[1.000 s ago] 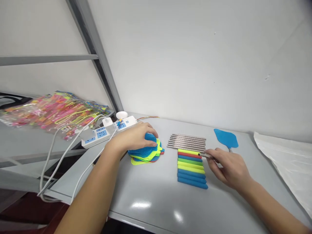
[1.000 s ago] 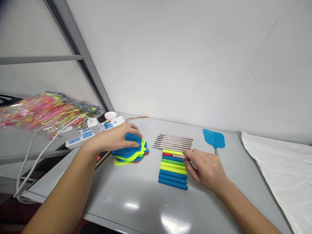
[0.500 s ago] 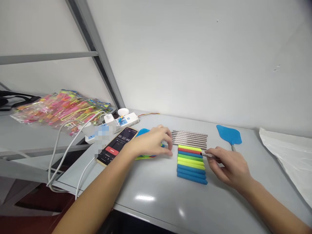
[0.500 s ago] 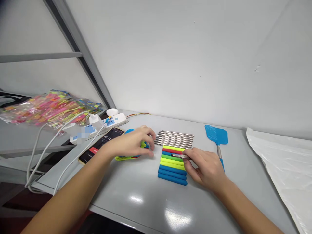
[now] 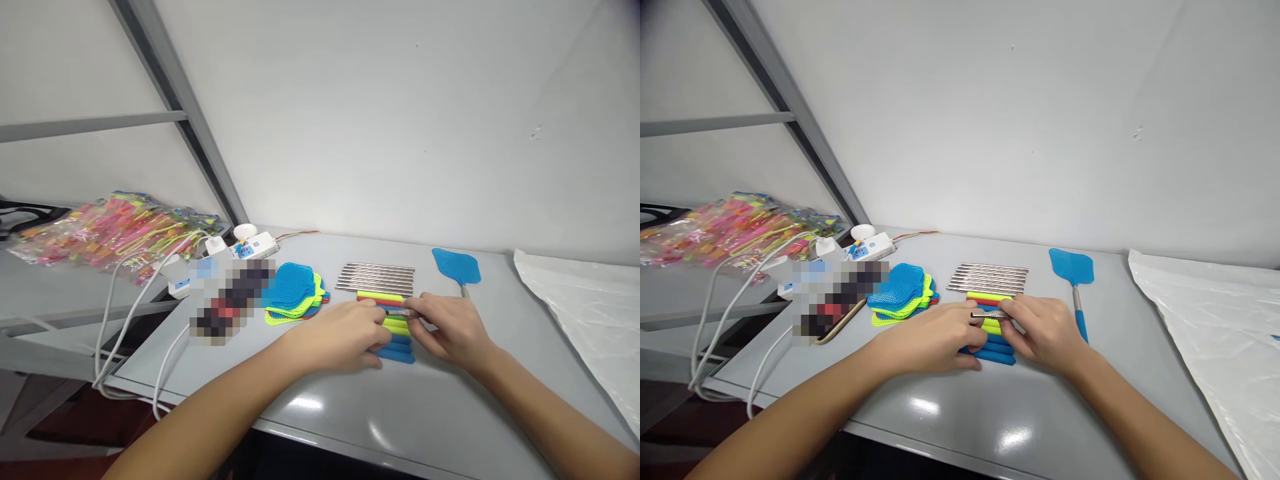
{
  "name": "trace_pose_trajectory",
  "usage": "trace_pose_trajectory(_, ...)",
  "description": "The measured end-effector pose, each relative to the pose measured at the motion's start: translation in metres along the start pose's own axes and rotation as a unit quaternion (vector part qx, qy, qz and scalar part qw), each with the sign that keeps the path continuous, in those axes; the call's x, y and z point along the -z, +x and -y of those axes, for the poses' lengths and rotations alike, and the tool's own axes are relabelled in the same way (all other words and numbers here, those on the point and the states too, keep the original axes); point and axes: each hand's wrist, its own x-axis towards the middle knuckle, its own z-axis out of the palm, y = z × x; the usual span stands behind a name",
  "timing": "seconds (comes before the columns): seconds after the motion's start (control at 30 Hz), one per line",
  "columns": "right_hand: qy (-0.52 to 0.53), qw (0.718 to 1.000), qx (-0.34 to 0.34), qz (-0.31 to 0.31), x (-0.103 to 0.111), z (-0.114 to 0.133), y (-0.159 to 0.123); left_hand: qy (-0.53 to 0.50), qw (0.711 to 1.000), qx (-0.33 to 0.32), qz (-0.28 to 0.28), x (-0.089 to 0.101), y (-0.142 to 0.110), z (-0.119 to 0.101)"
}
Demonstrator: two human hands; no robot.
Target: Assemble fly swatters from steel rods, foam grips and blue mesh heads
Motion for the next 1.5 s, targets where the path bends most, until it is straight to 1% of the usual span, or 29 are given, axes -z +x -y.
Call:
trace_pose_trajectory(0.17,0.022,1.000,-0.009,-0.019,0.003,0.000,-0.001,0.001,0.999,0.033,0.021,0.000,-0.001,0.000)
trace_pose_trajectory(0.27,0.044,0.997,-0.050,-0.027,0.003,0.002,-0.003,0.005,0.999,0.039,0.034,-0.001,-0.001,0.000)
trace_pose_trajectory(0.33,0.059,0.994,-0.086,-0.043,0.001,0.001,-0.005,0.000,0.999,0.033,0.040,-0.001,-0.001,-0.001)
trace_pose_trajectory(0.4,0.078,0.990,-0.101,-0.067,-0.002,0.000,-0.006,-0.009,0.999,0.022,0.048,-0.001,-0.001,-0.002)
trace_pose_trajectory(0.47,0.088,0.987,-0.095,-0.090,-0.004,-0.001,-0.006,-0.015,0.998,0.014,0.055,-0.001,-0.001,-0.004)
trace_pose_trajectory(0.57,0.083,0.987,-0.086,-0.106,-0.003,-0.001,-0.004,-0.014,0.998,0.014,0.055,0.000,-0.002,-0.007)
trace_pose_trajectory(0.73,0.069,0.989,-0.096,-0.087,0.000,0.002,-0.002,0.008,0.999,0.005,0.034,0.004,-0.004,-0.013)
trace_pose_trajectory(0.8,0.084,0.987,-0.104,-0.089,0.000,0.003,-0.002,0.004,1.000,0.005,0.029,0.006,-0.004,-0.014)
trace_pose_trajectory(0.97,0.147,0.973,-0.100,-0.148,0.001,0.002,0.001,0.013,0.999,0.025,0.040,0.004,-0.005,-0.014)
trace_pose_trajectory(1.07,0.158,0.966,-0.105,-0.176,0.002,0.000,0.002,0.016,0.998,0.044,0.046,0.004,-0.007,-0.013)
trace_pose_trajectory(1.17,0.154,0.961,-0.117,-0.198,0.000,0.000,0.002,0.008,0.996,0.056,0.074,0.005,-0.010,-0.012)
trace_pose_trajectory(1.23,0.151,0.958,-0.130,-0.208,-0.001,-0.001,0.001,-0.004,0.995,0.052,0.089,0.007,-0.010,-0.011)
trace_pose_trajectory(1.27,0.154,0.955,-0.142,-0.210,-0.002,-0.001,0.000,-0.014,0.995,0.047,0.088,0.009,-0.010,-0.011)
trace_pose_trajectory(1.33,0.168,0.946,-0.175,-0.217,-0.004,-0.001,-0.001,-0.048,0.997,0.030,0.060,0.013,-0.009,-0.012)
trace_pose_trajectory(1.4,0.190,0.933,-0.205,-0.227,-0.005,-0.001,-0.002,-0.098,0.995,0.003,0.005,0.018,-0.008,-0.013)
trace_pose_trajectory(1.5,0.220,0.910,-0.228,-0.266,-0.005,0.002,-0.002,-0.175,0.980,-0.029,-0.086,0.022,-0.006,-0.015)
